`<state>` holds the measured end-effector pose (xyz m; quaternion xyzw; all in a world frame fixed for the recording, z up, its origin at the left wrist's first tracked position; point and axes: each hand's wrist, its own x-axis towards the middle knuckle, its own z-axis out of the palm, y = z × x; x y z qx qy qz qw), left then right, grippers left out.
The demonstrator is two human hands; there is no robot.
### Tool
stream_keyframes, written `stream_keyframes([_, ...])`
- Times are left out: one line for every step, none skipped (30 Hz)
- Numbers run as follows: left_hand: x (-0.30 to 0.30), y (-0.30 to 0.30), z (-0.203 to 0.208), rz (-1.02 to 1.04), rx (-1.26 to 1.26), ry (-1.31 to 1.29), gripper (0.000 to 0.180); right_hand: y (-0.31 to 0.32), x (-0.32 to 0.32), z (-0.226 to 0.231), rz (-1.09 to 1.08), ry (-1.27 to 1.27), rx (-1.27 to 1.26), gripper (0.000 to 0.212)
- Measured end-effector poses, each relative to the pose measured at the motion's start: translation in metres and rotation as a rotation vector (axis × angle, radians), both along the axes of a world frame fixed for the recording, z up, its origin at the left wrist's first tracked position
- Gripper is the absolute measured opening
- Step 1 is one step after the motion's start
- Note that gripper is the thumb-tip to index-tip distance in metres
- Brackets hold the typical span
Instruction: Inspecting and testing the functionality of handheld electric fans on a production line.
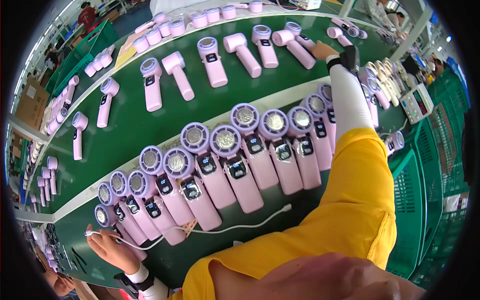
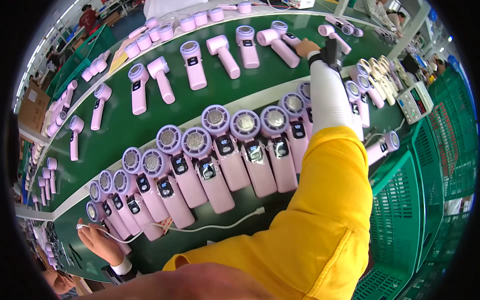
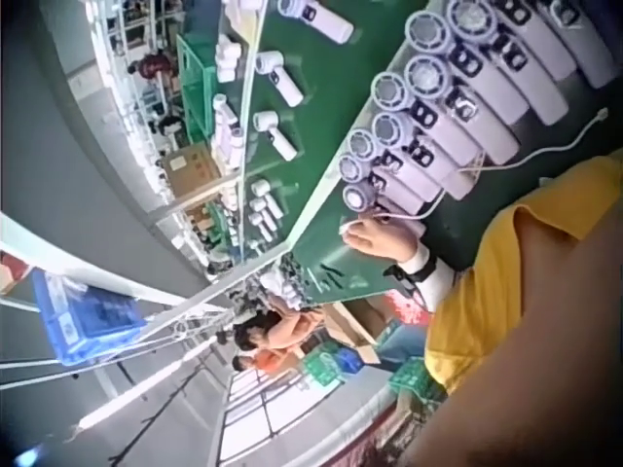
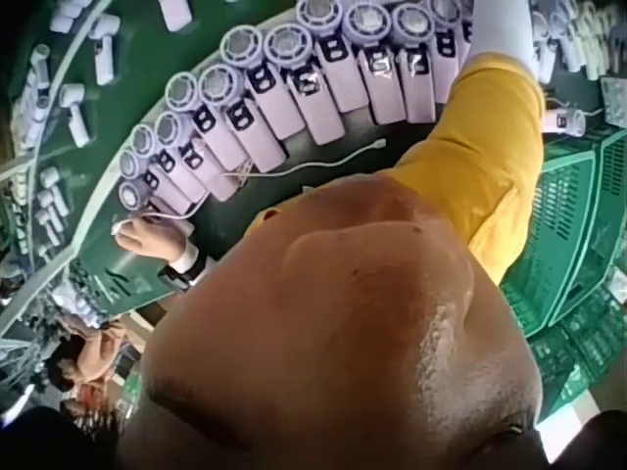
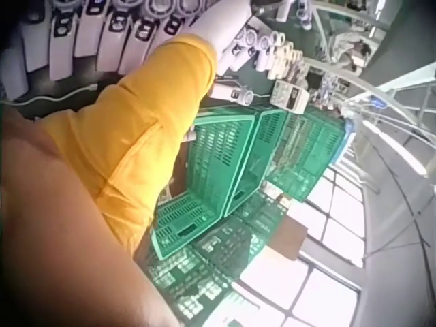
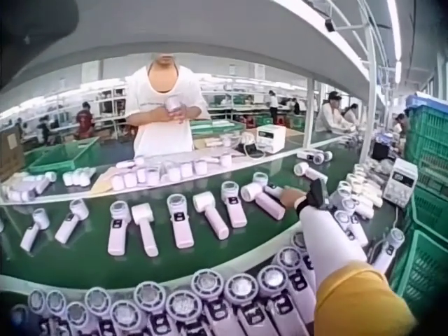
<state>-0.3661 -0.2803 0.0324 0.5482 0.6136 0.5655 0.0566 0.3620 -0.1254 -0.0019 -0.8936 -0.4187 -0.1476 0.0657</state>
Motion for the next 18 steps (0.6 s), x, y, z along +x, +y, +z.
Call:
stream_keyframes([-0.008, 0.003, -0.003, 0.050, -0.055, 0.113, 0.019, 0.005, 0.012, -0.002, 0.066, -0.005, -0.076, 0.041])
stream_keyframes([-0.015, 0.000, -0.003, 0.100, -0.123, 0.228, 0.020, 0.002, 0.013, -0.001, 0.135, -0.008, -0.163, 0.040])
stream_keyframes([-0.021, 0.000, -0.003, 0.105, -0.139, 0.229, 0.020, 0.001, 0.012, 0.000, 0.201, -0.012, -0.249, 0.039])
stream_keyframes([-0.028, 0.000, -0.002, 0.014, -0.063, 0.016, 0.021, 0.001, 0.010, 0.001, 0.206, -0.012, -0.263, 0.039])
stream_keyframes([-0.035, -0.006, -0.001, -0.059, 0.017, -0.199, 0.021, -0.002, -0.030, 0.023, 0.162, 0.168, -0.320, 0.039])
stream_keyframes([-0.038, -0.010, 0.000, -0.138, 0.106, -0.418, 0.022, -0.010, -0.064, 0.050, 0.107, 0.342, -0.372, 0.038])
stream_keyframes([-0.042, -0.011, 0.002, -0.139, 0.101, -0.423, 0.022, -0.020, -0.080, 0.065, 0.035, 0.522, -0.417, 0.038])
stream_keyframes([-0.045, -0.012, 0.005, -0.091, 0.090, -0.264, 0.023, -0.025, -0.080, 0.071, 0.032, 0.517, -0.419, 0.038])
stream_keyframes([-0.047, -0.012, 0.010, -0.047, 0.087, -0.102, 0.024, -0.030, -0.079, 0.079, -0.009, 0.653, -0.249, 0.039])
stream_keyframes([-0.050, -0.011, 0.015, -0.005, 0.084, 0.058, 0.025, -0.036, -0.080, 0.087, -0.050, 0.784, -0.073, 0.040])
stream_keyframes([-0.051, -0.011, 0.024, -0.013, 0.094, 0.053, 0.025, -0.044, -0.082, 0.096, -0.090, 0.911, 0.109, 0.041])
stream_keyframes([-0.048, -0.011, 0.034, 0.151, 0.085, 0.072, 0.027, -0.052, -0.094, 0.106, -0.093, 0.912, 0.113, 0.041])
stream_keyframes([-0.043, -0.012, 0.044, 0.314, 0.078, 0.089, 0.028, -0.061, -0.107, 0.119, 0.041, 0.884, 0.128, 0.043])
stream_keyframes([-0.036, -0.013, 0.052, 0.476, 0.073, 0.105, 0.029, -0.072, -0.123, 0.131, 0.173, 0.853, 0.146, 0.046])
stream_keyframes([-0.026, -0.014, 0.057, 0.346, 0.163, 0.117, 0.032, -0.081, -0.151, 0.140, 0.346, 0.755, 0.204, 0.047])
stream_keyframes([-0.009, -0.018, 0.061, 0.221, 0.247, 0.132, 0.035, -0.087, -0.188, 0.143, 0.519, 0.654, 0.256, 0.049])
stream_keyframes([0.021, -0.023, 0.066, -0.028, 0.160, 0.091, 0.036, -0.096, -0.230, 0.149, 0.706, 0.572, 0.249, 0.050])
stream_keyframes([0.054, -0.028, 0.072, -0.271, 0.062, 0.052, 0.036, -0.105, -0.285, 0.155, 0.802, 0.531, 0.273, 0.047])
